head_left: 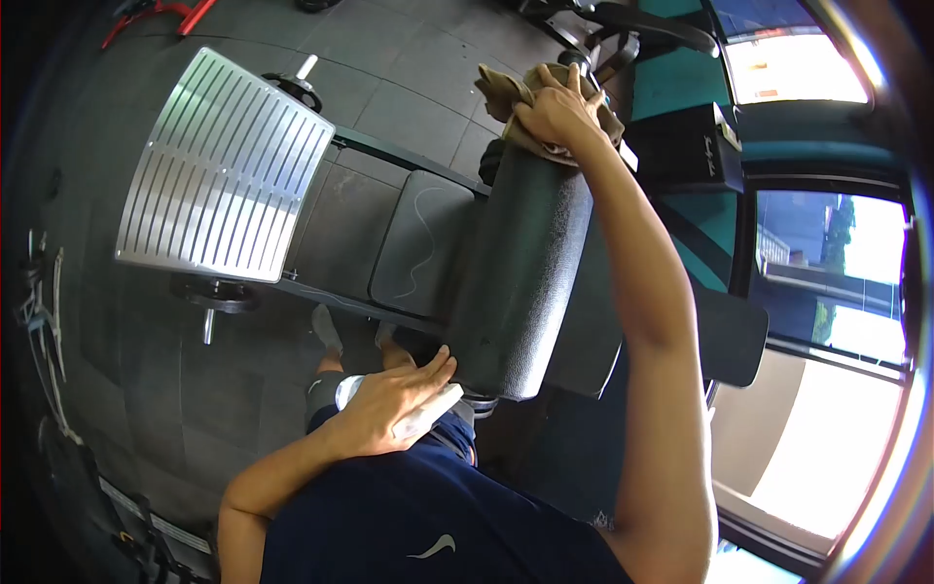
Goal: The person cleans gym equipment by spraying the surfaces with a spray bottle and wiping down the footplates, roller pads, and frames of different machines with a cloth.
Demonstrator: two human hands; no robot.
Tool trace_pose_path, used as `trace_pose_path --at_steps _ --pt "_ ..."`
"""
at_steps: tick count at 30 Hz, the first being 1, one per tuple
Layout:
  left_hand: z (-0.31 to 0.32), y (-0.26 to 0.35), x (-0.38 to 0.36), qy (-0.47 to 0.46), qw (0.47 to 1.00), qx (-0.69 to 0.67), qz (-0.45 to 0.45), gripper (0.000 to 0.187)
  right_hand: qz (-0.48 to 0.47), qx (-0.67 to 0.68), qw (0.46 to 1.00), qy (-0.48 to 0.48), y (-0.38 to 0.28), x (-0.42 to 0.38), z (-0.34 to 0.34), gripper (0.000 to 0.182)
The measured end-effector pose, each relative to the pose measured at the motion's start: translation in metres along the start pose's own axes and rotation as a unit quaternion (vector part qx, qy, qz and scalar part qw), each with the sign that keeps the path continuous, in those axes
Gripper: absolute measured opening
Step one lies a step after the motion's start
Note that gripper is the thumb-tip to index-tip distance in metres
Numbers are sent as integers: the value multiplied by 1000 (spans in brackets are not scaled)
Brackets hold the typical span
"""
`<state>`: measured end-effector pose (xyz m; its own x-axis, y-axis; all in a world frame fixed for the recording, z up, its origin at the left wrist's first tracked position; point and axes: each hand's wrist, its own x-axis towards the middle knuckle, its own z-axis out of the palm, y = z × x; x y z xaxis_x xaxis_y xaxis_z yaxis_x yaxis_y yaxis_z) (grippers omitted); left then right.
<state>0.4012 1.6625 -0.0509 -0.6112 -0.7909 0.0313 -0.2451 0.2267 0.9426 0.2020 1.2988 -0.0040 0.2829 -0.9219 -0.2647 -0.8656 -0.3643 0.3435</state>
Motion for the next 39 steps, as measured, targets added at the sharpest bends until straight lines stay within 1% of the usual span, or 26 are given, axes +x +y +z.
trace_pose_path --at_steps 3,4,6,8,9,11,12,13,14,15,16,17,20,22,23,24,26,28,29,31,32,33,34,36,37,39 --pt "7 5 -3 29 999 22 -9 77 -109 -32 993 -17 -28 -29 -2 52" --pt "10 5 -5 46 999 25 -1 76 -188 -80 975 -85 -42 -62 -8 52" --pt "17 6 -3 78 997 29 8 75 -306 -49 949 -53 -70 -157 11 51" --pt "22 12 -3 99 994 35 6 74 -399 73 913 -44 -67 -220 -2 51" --pt "23 16 -4 62 996 71 -6 76 -377 31 925 -32 -61 -204 -13 52" --pt "21 38 2 41 997 66 -9 80 -321 -35 946 -13 -41 -147 -30 58" --pt "19 45 6 29 997 71 -11 81 -292 -19 955 56 -19 -109 -17 59" --pt "28 46 7 51 995 88 -1 85 -259 -2 958 123 7 -70 -5 62" --pt "29 51 10 48 995 91 -12 85 -212 -3 975 59 25 -33 -20 62" --pt "28 60 11 36 995 92 -22 85 -129 -4 975 180 58 16 20 55" --pt "26 65 13 23 995 96 -29 85 -81 -28 979 185 73 46 29 51" --pt "25 66 16 34 995 92 -29 82 -45 -10 984 169 73 55 26 47" --pt "23 68 16 58 996 67 -20 72 -168 154 950 211 47 -3 34 47" --pt "25 66 17 87 995 44 -5 64 -246 170 933 202 20 -91 28 46" --pt "20 72 21 91 995 25 -26 56 -270 195 914 232 13 -128 49 50" --pt "18 74 22 82 996 21 -26 56 -279 304 886 213 3 -185 36 58" --pt "13 75 23 66 997 16 -30 55 -277 391 865 149 -10 -264 43 66" --pt "16 71 25 50 998 43 -3 56 -278 409 863 100 -15 -303 54 69" --pt "17 71 24 32 998 54 8 57 -280 391 868 120 -5 -295 54 65" --pt "17 85 28 22 998 42 -43 58 -225 289 899 242 20 -231 74 72" --pt "18 91 31 19 997 37 -70 59 -200 295 884 302 39 -190 62 67" --pt "20 94 31 14 995 43 -88 60 -105 282 909 288 48 -160 51 59" --pt "23 96 31 23 995 47 -90 61 -97 257 884 379 67 -113 72 52" --pt "32 98 29 46 993 55 -92 62 -17 194 892 407 79 -65 75 47" --pt "37 98 29 66 992 73 -74 61 -52 229 890 391 78 -34 97 46" --pt "43 100 26 64 989 103 -81 61 -57 375 850 365 51 -69 101 46"
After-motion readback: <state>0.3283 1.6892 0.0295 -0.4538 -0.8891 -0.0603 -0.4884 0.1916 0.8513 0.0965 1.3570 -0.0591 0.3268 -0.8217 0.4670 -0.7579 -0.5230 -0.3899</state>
